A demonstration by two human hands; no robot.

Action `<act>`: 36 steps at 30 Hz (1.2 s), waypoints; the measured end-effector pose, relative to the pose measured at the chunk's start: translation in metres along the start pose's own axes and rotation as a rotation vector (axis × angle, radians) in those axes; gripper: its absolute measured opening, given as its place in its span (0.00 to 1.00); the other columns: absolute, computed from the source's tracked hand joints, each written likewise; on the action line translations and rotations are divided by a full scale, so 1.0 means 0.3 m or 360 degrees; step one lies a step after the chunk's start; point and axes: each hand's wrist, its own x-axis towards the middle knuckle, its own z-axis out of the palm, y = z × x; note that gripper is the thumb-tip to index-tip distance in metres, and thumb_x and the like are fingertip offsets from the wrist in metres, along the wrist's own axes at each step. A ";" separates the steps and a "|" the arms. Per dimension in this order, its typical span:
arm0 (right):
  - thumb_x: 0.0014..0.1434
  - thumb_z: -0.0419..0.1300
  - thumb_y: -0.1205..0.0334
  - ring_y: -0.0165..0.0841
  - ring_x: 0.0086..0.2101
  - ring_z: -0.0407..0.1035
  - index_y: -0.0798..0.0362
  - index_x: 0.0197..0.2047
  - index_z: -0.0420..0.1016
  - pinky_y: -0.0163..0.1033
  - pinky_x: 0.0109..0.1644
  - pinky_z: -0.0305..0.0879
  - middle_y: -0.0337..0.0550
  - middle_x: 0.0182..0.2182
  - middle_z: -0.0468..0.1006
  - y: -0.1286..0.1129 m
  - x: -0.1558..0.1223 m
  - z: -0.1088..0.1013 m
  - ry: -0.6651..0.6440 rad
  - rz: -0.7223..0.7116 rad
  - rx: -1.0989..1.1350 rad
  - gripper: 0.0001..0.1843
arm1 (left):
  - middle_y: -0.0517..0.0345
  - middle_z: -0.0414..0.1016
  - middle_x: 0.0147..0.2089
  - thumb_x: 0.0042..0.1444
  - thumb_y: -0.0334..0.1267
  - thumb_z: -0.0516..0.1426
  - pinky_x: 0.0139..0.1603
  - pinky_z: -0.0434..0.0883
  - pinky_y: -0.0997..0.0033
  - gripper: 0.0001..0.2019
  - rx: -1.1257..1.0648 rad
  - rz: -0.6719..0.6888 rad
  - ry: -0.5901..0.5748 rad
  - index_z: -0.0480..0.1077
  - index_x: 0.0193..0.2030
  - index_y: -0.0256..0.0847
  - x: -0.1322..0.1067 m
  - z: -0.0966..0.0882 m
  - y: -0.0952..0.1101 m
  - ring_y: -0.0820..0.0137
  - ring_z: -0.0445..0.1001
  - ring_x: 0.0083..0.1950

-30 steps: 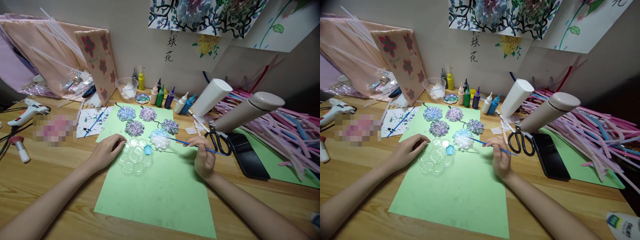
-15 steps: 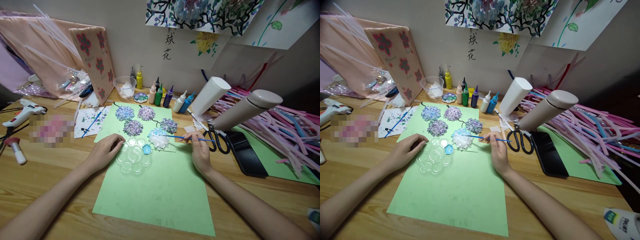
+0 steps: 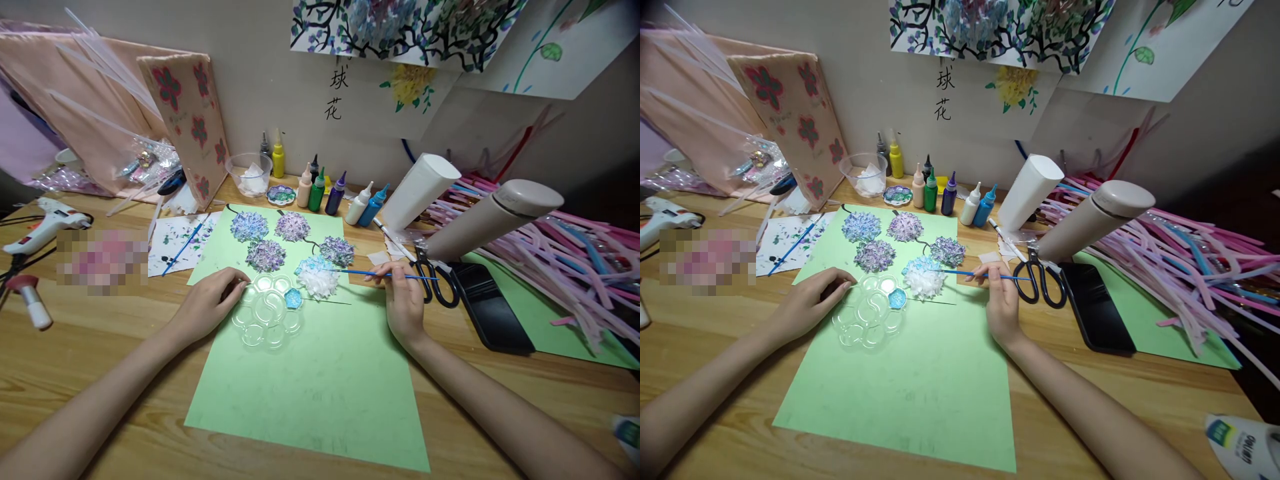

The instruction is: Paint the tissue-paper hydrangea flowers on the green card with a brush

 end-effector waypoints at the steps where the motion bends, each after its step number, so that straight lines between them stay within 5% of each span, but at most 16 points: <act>1: 0.65 0.50 0.52 0.31 0.32 0.70 0.50 0.32 0.68 0.38 0.37 0.62 0.39 0.31 0.72 0.001 0.000 -0.001 -0.0011 0.0001 0.0003 0.14 | 0.58 0.74 0.36 0.63 0.49 0.46 0.36 0.65 0.69 0.15 0.0002 0.0002 0.0003 0.67 0.41 0.43 0.001 0.000 0.000 0.66 0.72 0.36; 36: 0.64 0.49 0.61 0.34 0.36 0.68 0.50 0.37 0.68 0.42 0.42 0.64 0.41 0.32 0.71 0.004 -0.024 -0.010 -0.0086 -0.0418 -0.0367 0.08 | 0.59 0.73 0.37 0.64 0.48 0.46 0.36 0.63 0.70 0.14 -0.0040 -0.0003 -0.0018 0.67 0.42 0.43 0.001 0.003 -0.003 0.67 0.71 0.37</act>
